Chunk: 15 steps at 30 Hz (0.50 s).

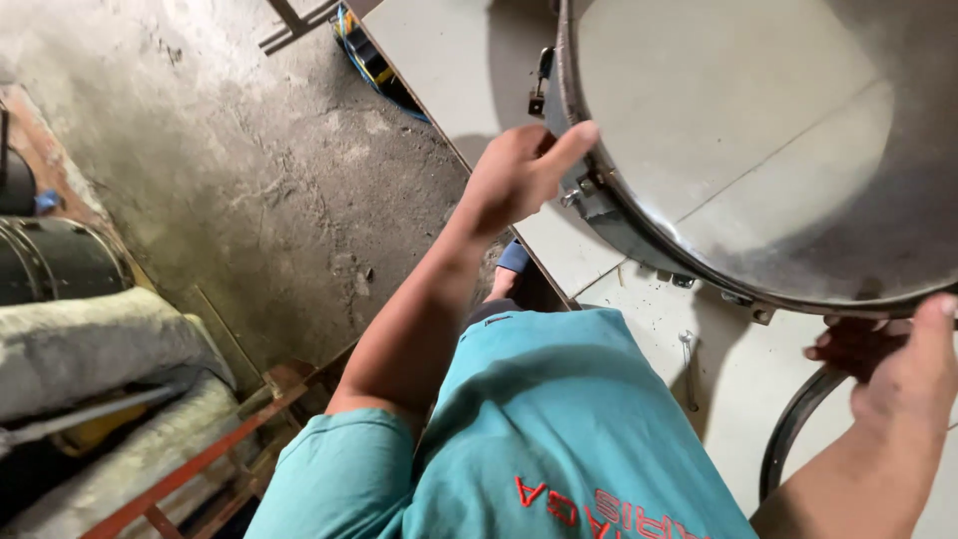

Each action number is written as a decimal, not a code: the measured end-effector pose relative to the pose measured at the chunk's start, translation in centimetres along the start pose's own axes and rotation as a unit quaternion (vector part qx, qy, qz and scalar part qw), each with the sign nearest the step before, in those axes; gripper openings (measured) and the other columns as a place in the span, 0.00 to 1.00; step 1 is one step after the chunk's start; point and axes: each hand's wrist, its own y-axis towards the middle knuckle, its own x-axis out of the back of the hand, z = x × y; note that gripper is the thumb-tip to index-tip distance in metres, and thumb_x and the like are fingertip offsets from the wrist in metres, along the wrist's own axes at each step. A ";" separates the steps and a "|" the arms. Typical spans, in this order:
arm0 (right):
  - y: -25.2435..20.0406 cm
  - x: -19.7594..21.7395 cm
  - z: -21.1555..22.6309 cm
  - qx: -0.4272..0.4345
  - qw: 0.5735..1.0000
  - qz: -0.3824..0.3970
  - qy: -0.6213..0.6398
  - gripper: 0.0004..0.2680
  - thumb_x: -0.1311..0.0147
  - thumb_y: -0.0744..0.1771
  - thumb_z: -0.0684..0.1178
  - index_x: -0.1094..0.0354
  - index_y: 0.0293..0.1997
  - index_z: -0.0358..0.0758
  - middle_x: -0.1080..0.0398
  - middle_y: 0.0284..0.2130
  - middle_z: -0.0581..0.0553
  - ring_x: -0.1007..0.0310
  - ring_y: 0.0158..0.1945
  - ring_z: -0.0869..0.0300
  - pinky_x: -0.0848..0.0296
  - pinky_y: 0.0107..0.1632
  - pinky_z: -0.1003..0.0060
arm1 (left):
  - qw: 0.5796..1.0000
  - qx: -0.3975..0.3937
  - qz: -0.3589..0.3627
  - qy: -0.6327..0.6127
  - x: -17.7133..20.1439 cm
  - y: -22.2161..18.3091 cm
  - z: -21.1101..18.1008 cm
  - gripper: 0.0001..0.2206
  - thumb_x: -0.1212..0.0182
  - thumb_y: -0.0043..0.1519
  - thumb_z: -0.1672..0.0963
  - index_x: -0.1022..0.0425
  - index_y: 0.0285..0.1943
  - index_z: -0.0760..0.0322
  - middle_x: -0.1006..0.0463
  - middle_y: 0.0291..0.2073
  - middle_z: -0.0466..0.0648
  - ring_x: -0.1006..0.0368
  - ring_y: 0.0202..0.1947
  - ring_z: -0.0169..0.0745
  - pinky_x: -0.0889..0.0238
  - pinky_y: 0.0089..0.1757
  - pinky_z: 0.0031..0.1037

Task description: Disassembling a drum by loosening tension rods with a wrench and removing the hoop and head.

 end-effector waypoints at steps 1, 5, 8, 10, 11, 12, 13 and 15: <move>1.3 0.8 -0.8 0.022 0.997 -0.033 -0.069 0.23 0.60 0.74 0.75 0.33 0.44 0.43 0.29 0.29 0.43 0.29 0.24 0.54 0.24 0.26 0.56 | 0.992 0.046 0.005 0.118 -0.6 0.7 -1.0 0.25 0.51 0.59 0.39 0.39 0.23 0.57 0.26 0.20 0.46 0.35 0.19 0.37 0.43 0.25 0.29; -0.6 -0.8 1.2 0.021 0.972 -0.118 -0.202 0.20 0.42 0.74 0.67 0.34 0.47 0.36 0.25 0.30 0.43 0.34 0.17 0.53 0.31 0.19 0.59 | 0.952 0.075 0.033 0.295 -3.1 4.5 -1.4 0.18 0.57 0.56 0.50 0.30 0.24 0.67 0.21 0.25 0.61 0.24 0.30 0.63 0.38 0.35 0.50; -2.6 -1.7 3.1 0.038 0.961 -0.097 -0.257 0.23 0.46 0.78 0.61 0.40 0.28 0.39 0.42 0.19 0.48 0.47 0.17 0.58 0.48 0.22 0.59 | 0.956 0.063 0.048 0.281 -2.9 5.0 -1.1 0.13 0.55 0.55 0.52 0.35 0.23 0.63 0.26 0.18 0.50 0.32 0.22 0.46 0.40 0.30 0.40; -3.2 -1.7 4.3 0.033 0.940 -0.107 -0.321 0.25 0.46 0.78 0.61 0.43 0.26 0.34 0.47 0.19 0.46 0.48 0.22 0.56 0.47 0.26 0.53 | 0.958 0.081 0.062 0.268 -2.8 5.0 -1.3 0.13 0.53 0.57 0.52 0.33 0.22 0.61 0.29 0.16 0.47 0.35 0.20 0.41 0.42 0.27 0.38; -3.4 -1.6 4.9 0.036 0.913 -0.110 -0.392 0.28 0.45 0.78 0.61 0.47 0.24 0.28 0.53 0.18 0.44 0.50 0.27 0.54 0.47 0.31 0.48 | 0.962 0.103 0.066 0.245 -2.9 5.1 -1.3 0.14 0.52 0.59 0.52 0.30 0.22 0.59 0.31 0.14 0.44 0.38 0.18 0.37 0.45 0.25 0.37; -3.8 -1.6 5.2 0.029 0.915 -0.113 -0.387 0.28 0.45 0.78 0.61 0.47 0.24 0.28 0.53 0.18 0.44 0.50 0.27 0.54 0.47 0.31 0.48 | 0.960 0.101 0.073 0.252 -3.3 5.0 -1.7 0.14 0.52 0.59 0.52 0.30 0.22 0.59 0.31 0.14 0.44 0.38 0.18 0.37 0.45 0.25 0.37; -4.4 -1.8 5.5 0.046 0.910 -0.116 -0.395 0.28 0.46 0.78 0.59 0.50 0.23 0.27 0.55 0.16 0.43 0.50 0.26 0.54 0.47 0.32 0.51 | 0.962 0.106 0.059 0.245 -3.5 4.8 -2.0 0.13 0.53 0.61 0.53 0.36 0.23 0.59 0.35 0.17 0.43 0.40 0.22 0.35 0.47 0.27 0.37; -4.7 -2.0 5.6 0.060 0.907 -0.115 -0.401 0.28 0.47 0.78 0.58 0.52 0.22 0.26 0.58 0.14 0.43 0.51 0.24 0.54 0.48 0.32 0.53 | 0.963 0.112 0.044 0.241 -3.7 4.7 -2.6 0.14 0.54 0.63 0.53 0.43 0.24 0.60 0.38 0.20 0.42 0.43 0.25 0.34 0.49 0.29 0.37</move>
